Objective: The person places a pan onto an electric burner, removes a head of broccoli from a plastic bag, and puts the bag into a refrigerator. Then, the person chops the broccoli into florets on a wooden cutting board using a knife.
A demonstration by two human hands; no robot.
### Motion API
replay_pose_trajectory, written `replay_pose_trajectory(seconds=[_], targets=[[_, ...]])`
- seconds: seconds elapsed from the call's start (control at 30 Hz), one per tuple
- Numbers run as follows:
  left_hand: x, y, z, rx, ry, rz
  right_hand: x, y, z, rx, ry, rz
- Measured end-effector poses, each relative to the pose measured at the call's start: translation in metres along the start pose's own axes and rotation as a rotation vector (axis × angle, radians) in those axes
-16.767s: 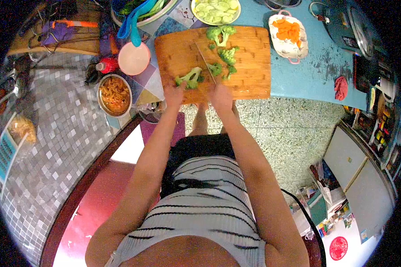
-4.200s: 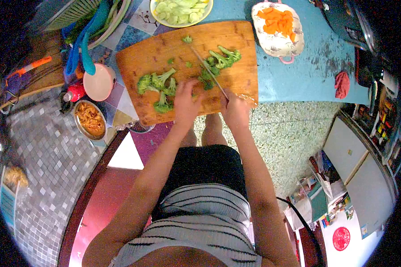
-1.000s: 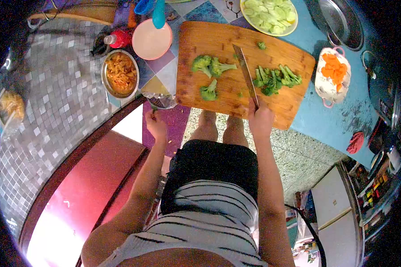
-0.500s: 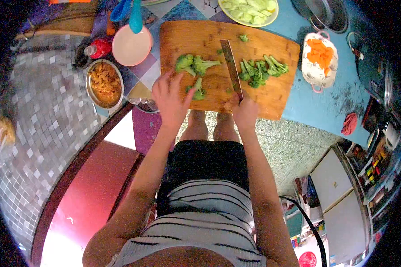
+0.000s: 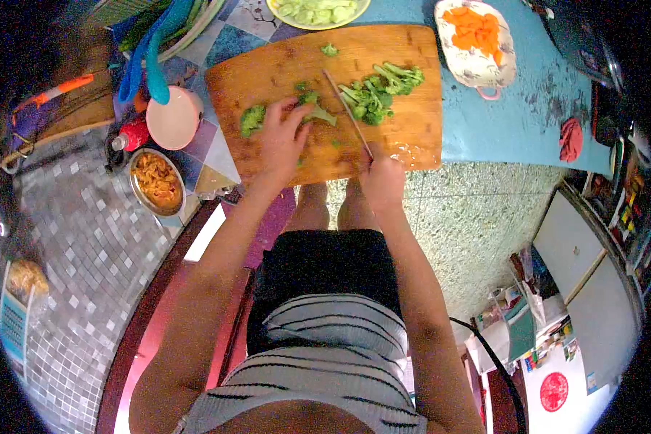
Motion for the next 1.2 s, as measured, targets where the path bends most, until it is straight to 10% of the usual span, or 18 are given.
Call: replay_pose_trajectory(seconds=[1.2], targets=[[0.008,-0.012,0.006,-0.001,0.011,-0.048,0.039,-0.040,-0.026,-0.170,-0.137,0.394]])
Point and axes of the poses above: each hand's wrist, its own z-axis away from the middle knuckle, its own x-axis out of the palm, y = z × x, the point moved 5 cm from there along -z, towards the middle knuckle, and after that the axes turned 2 degrees about z, right-handed, at the moved point
